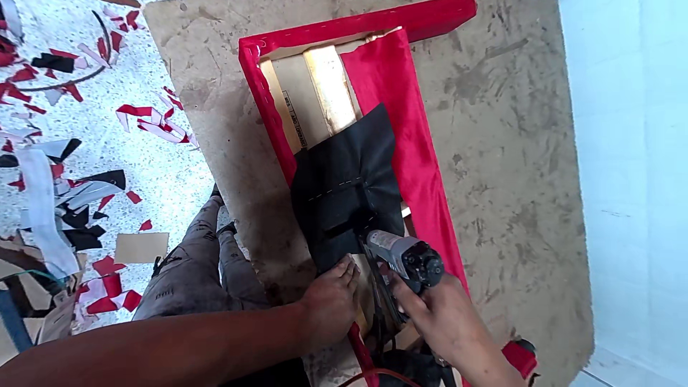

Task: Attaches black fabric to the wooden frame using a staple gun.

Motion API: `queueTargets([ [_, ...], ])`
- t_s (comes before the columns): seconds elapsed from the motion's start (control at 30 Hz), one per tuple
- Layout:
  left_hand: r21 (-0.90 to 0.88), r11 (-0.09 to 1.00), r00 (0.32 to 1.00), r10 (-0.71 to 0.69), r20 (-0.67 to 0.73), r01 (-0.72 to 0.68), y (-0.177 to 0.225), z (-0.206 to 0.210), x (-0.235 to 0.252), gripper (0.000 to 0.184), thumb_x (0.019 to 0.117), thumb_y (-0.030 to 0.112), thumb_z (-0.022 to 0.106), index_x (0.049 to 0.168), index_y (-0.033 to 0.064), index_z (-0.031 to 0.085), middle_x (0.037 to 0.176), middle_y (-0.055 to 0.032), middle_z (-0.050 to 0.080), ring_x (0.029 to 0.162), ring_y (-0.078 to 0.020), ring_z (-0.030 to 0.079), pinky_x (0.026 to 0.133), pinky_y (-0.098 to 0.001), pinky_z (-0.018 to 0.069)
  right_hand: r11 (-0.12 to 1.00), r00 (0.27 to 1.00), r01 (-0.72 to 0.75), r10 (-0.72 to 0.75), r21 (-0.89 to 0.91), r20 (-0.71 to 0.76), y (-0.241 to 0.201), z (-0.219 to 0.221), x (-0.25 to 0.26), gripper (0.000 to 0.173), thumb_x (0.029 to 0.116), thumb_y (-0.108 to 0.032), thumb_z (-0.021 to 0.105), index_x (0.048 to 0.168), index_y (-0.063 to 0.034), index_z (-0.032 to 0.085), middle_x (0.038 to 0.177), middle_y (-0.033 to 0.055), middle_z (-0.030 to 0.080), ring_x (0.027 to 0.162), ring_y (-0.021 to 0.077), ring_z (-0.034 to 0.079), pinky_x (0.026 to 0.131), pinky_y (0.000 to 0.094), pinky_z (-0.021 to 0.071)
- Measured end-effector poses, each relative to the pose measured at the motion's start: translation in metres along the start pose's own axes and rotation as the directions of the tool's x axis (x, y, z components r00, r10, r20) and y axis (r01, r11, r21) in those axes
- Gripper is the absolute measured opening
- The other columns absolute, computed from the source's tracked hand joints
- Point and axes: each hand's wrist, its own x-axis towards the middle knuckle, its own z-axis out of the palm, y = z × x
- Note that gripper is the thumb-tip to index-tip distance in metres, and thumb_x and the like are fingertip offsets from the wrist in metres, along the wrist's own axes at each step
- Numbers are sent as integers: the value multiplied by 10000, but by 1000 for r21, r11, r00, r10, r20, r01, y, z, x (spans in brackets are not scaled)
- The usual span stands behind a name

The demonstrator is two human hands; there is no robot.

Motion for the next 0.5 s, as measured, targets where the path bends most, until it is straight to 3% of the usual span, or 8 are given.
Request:
queueTargets([
  [0.07,-159,975,961,115,-253,-158,-1,8,-17,269,1007,108,540,1219,-8,658,1440,-193,580,1450,-373,437,1262,-519,257,1000,1000,-11,11,0,0,-2,0,-3,324,989,-418,562,1093,-143,699,831,-46,709,644,62,676,577,317,610],
  [0.1,-257,937,913,122,-389,-235,1,12,-31,221,1026,168,556,1161,60,693,1344,-124,654,1382,-310,525,1211,-474,368,1000,1000,-9,9,9,1,-4,0,-5,326,992,-418,567,1103,-140,698,841,-45,712,652,61,679,583,317,614],
  [0.17,-494,826,810,-83,-581,-270,7,17,-63,208,1017,272,614,1000,121,756,1073,-36,744,1109,-183,688,981,-392,567,1000,1000,-2,2,17,-9,-10,3,-6,323,990,-410,576,1110,-133,690,840,-48,713,663,54,685,589,312,619],
  [0.23,-776,624,739,-482,-470,-87,4,9,-87,343,956,397,680,852,72,712,814,-50,699,787,-160,694,719,-391,595,1000,1000,-22,22,17,-6,-14,9,-8,309,980,-401,574,1095,-139,693,826,-47,707,659,54,680,587,316,613],
  [0.3,-936,333,681,-712,-171,115,-20,-9,-88,517,891,597,683,952,83,693,801,-26,644,723,-151,634,675,-386,559,999,1000,-28,28,16,-7,-16,14,-11,289,971,-379,577,1070,-135,696,826,-35,707,664,62,679,597,321,608],
  [0.33,-963,210,659,-751,-50,166,-34,-15,-83,568,861,662,676,975,106,701,797,-5,637,719,-145,623,687,-387,552,1000,1000,-26,26,13,-9,-17,14,-11,290,975,-381,578,1072,-134,694,828,-33,707,666,64,680,598,319,608],
  [0.4,-980,45,653,-751,96,195,-53,-20,-69,542,897,648,650,940,115,739,777,6,685,711,-136,673,714,-379,590,1000,1000,-20,21,17,-19,-23,15,-15,300,975,-381,581,1089,-126,692,845,-34,710,675,59,684,606,310,614],
  [0.5,-980,39,692,-714,111,198,-53,-15,-59,373,987,448,619,876,111,736,739,39,703,674,-91,677,690,-332,590,999,999,-44,44,9,-18,-33,21,-17,320,975,-398,581,1095,-121,687,853,-25,712,687,71,690,618,324,618],
])
